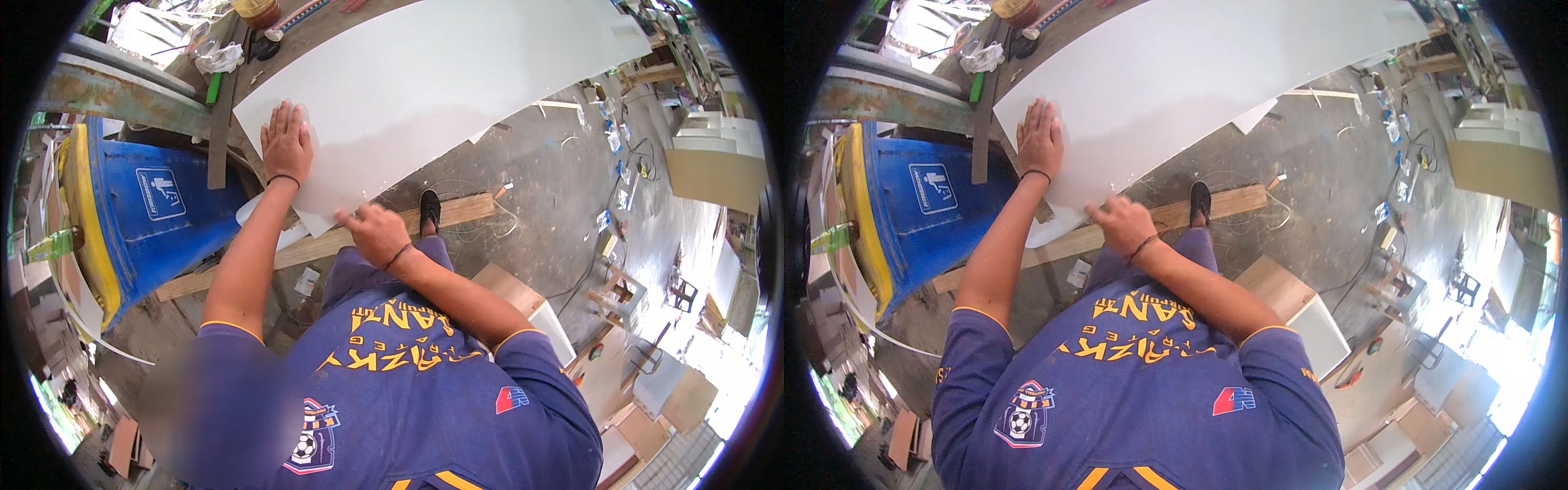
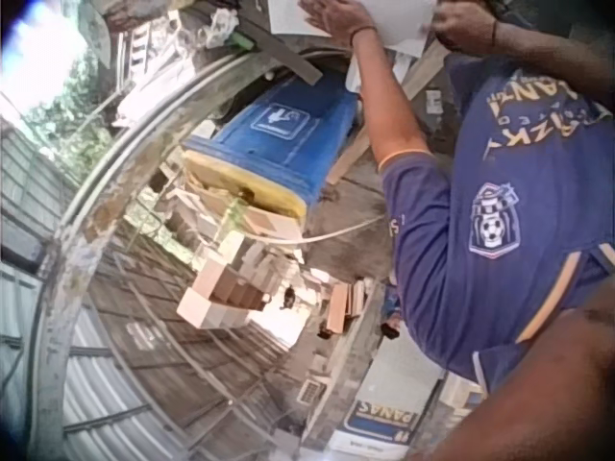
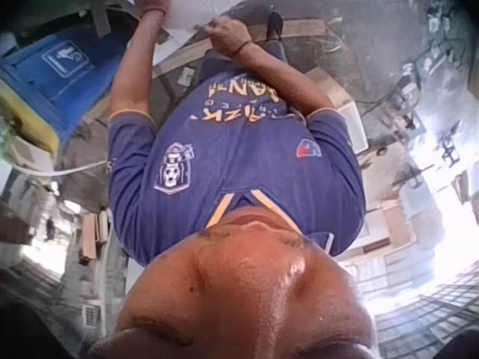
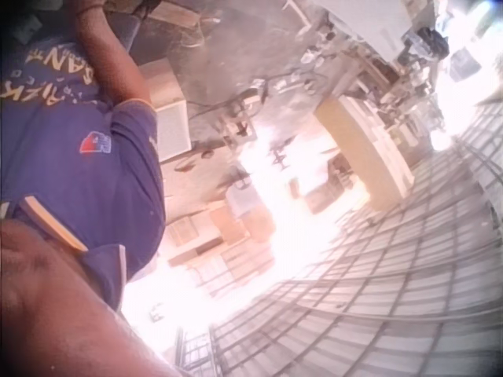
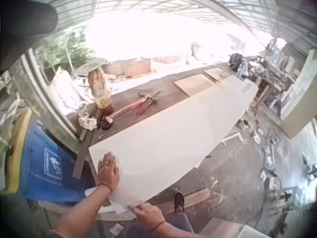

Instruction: The person wipes down a white cabinet panel with a small piece of material and uses a utility knife to trim excess adhesive or film from the edges.

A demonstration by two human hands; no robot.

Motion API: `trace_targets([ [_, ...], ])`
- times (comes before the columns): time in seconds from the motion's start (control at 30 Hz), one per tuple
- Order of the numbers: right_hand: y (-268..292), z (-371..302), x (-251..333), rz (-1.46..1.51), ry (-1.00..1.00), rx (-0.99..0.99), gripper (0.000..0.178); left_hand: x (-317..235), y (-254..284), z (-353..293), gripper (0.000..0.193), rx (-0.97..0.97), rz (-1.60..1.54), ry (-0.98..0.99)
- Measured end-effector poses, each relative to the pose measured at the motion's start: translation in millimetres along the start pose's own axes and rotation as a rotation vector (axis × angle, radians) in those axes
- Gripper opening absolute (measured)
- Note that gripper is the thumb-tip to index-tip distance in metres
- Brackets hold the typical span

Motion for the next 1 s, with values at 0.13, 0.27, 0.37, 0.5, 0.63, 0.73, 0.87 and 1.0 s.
trace_targets([
  [0.13,72.5,7.3,-72.1,-0.055,-0.08,-0.314,0.04,3.3,2.2,-0.4,0.044,0.009,-0.021,0.027],
  [0.27,97.3,-6.5,-172.6,-0.41,-0.337,-0.411,0.045,-5.3,0.7,2.6,0.043,0.004,-0.027,-0.005],
  [0.37,32.5,-7.0,-97.0,-0.272,-0.063,-0.62,0.05,-2.4,1.4,1.1,0.042,-0.012,-0.031,0.003],
  [0.5,-38.9,-6.6,36.6,0.03,0.033,-0.106,0.041,4.7,0.1,2.8,0.042,-0.009,-0.02,-0.021],
  [0.63,14.3,0.3,-37.5,-0.154,-0.076,-0.312,0.045,11.1,3.6,2.5,0.044,0.027,-0.028,-0.059],
  [0.73,64.8,-9.9,-141.5,-0.299,-0.353,-0.479,0.046,-1.8,4.3,7.3,0.044,0.001,-0.029,-0.084],
  [0.87,22.1,-7.0,-89.4,0.057,-0.194,-0.311,0.034,2.3,1.1,7.5,0.044,-0.012,-0.035,-0.05],
  [1.0,-37.1,-13.9,44.3,0.131,-0.009,-0.008,0.036,6.2,-4.1,3.3,0.045,-0.003,-0.042,-0.052],
])
Point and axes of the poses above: each hand's wrist, its own z-axis towards the middle knuckle, its own y-axis out of the back of the hand, x = y × z, the point moved 4 cm from there along z, towards the middle knuckle, and after that the axes turned 1 degree about y, right-handed, at the moved point
